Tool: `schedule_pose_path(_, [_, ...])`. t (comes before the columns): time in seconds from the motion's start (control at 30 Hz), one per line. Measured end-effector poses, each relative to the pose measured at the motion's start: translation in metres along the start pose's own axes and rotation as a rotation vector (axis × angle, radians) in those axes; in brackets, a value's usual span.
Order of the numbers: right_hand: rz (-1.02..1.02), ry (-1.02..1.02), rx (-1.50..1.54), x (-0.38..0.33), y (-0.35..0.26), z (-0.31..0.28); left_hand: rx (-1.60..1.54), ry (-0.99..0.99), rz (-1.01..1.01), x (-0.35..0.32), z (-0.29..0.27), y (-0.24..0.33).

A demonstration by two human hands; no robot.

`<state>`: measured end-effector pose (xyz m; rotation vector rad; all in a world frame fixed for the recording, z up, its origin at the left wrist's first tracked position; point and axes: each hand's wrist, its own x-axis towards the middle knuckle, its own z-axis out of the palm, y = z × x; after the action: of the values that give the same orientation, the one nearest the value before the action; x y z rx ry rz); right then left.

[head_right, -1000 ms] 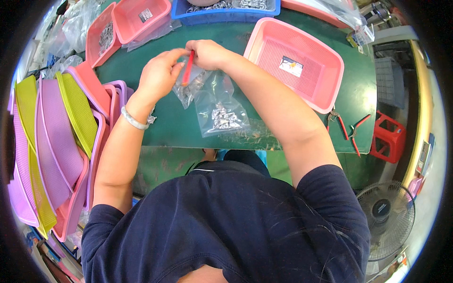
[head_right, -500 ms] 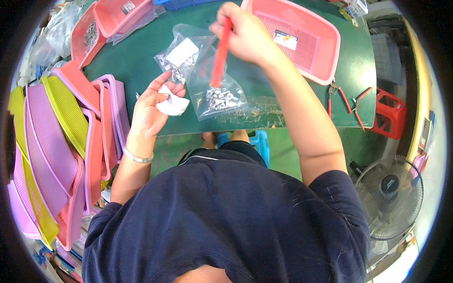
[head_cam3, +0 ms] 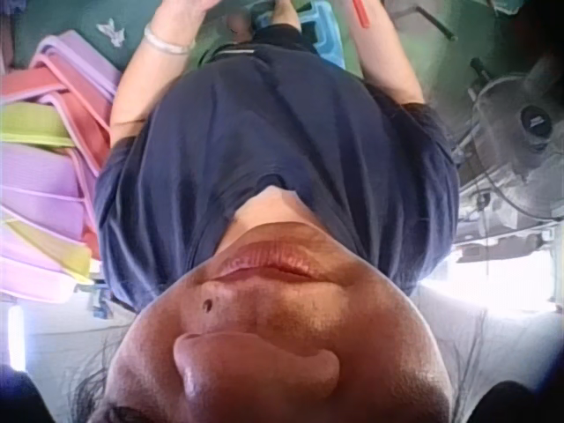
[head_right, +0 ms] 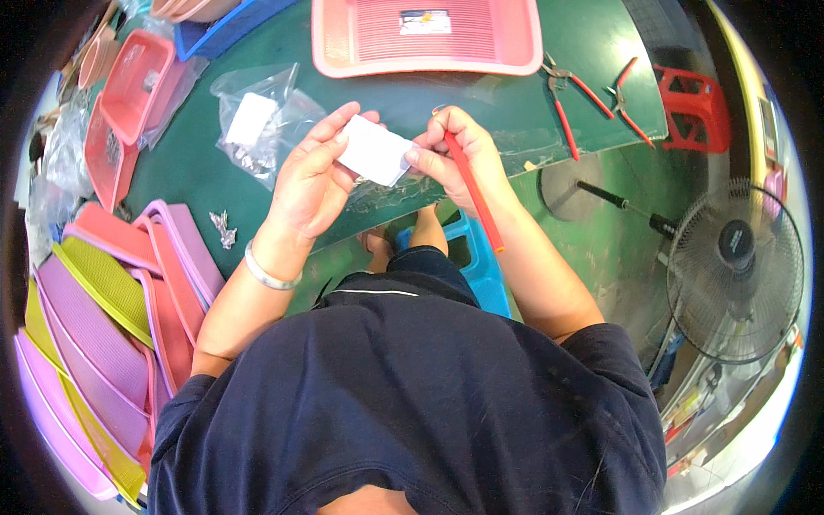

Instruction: The person sorts small metallic components from a tray into plastic bags and then writes a short note on a piece of paper with a pen.

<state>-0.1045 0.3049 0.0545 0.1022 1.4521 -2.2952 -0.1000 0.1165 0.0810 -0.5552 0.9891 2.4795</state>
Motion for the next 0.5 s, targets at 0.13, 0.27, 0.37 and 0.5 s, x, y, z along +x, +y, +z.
schedule_pose_path(0.13, [-0.035, 0.042, -0.087, -0.003, -0.005, -0.023, 0.472, 0.053, -0.169, 0.01, -0.005, -0.004])
schedule_pose_path(0.27, [-0.137, 0.115, -0.3, -0.001, 0.012, -0.041, 0.568, 0.087, -0.134, 0.018, -0.009, -0.018])
schedule_pose_path(0.37, [-0.386, 0.183, -0.596, -0.009, 0.004, -0.038, 0.865, 0.101, 0.15, 0.019, -0.014, -0.034])
schedule_pose_path(0.5, [-0.662, 0.079, -0.742, -0.015, -0.006, -0.038, 1.397, -0.092, 0.93, 0.016, -0.006, -0.026])
